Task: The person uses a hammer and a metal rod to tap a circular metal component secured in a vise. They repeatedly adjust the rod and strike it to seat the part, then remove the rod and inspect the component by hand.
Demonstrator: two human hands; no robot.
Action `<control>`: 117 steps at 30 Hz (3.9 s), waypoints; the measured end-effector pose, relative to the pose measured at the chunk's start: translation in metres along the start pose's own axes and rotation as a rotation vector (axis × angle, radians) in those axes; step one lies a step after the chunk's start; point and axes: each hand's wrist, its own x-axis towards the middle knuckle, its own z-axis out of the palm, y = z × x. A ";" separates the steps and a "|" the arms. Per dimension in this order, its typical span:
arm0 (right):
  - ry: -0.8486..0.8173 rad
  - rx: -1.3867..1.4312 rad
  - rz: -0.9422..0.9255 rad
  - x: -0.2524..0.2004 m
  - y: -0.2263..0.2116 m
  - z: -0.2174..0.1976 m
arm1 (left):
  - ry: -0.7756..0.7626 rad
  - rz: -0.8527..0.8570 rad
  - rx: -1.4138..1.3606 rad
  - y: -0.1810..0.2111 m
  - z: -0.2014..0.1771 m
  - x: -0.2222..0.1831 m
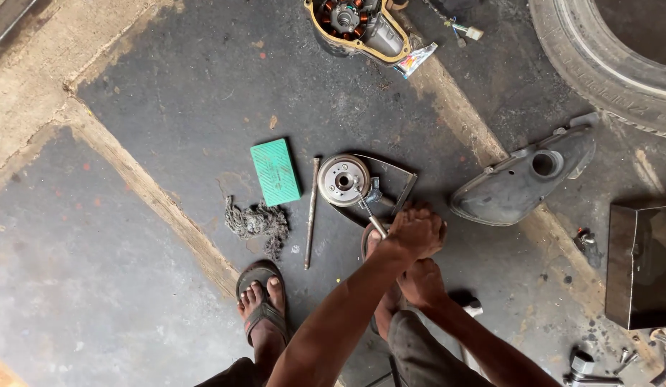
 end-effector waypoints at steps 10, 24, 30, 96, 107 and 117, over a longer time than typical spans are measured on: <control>0.068 -0.168 -0.358 0.022 0.036 0.001 | 0.113 -0.092 -0.140 0.007 0.003 0.001; -0.139 -0.441 -0.273 0.026 0.021 -0.032 | -0.048 -0.063 -0.133 -0.018 -0.008 -0.015; 0.059 -0.032 -0.029 0.002 -0.058 -0.054 | 0.849 -0.115 0.016 -0.101 -0.017 -0.074; 0.103 -0.574 -0.385 0.081 0.051 -0.056 | -0.245 -0.126 -0.165 -0.007 -0.066 0.074; -0.337 -0.667 0.132 0.132 0.080 -0.029 | -0.192 -0.188 -0.375 -0.014 -0.065 0.057; 0.141 -0.526 -0.396 0.136 0.123 -0.025 | -0.199 -0.210 -0.412 -0.008 -0.067 0.051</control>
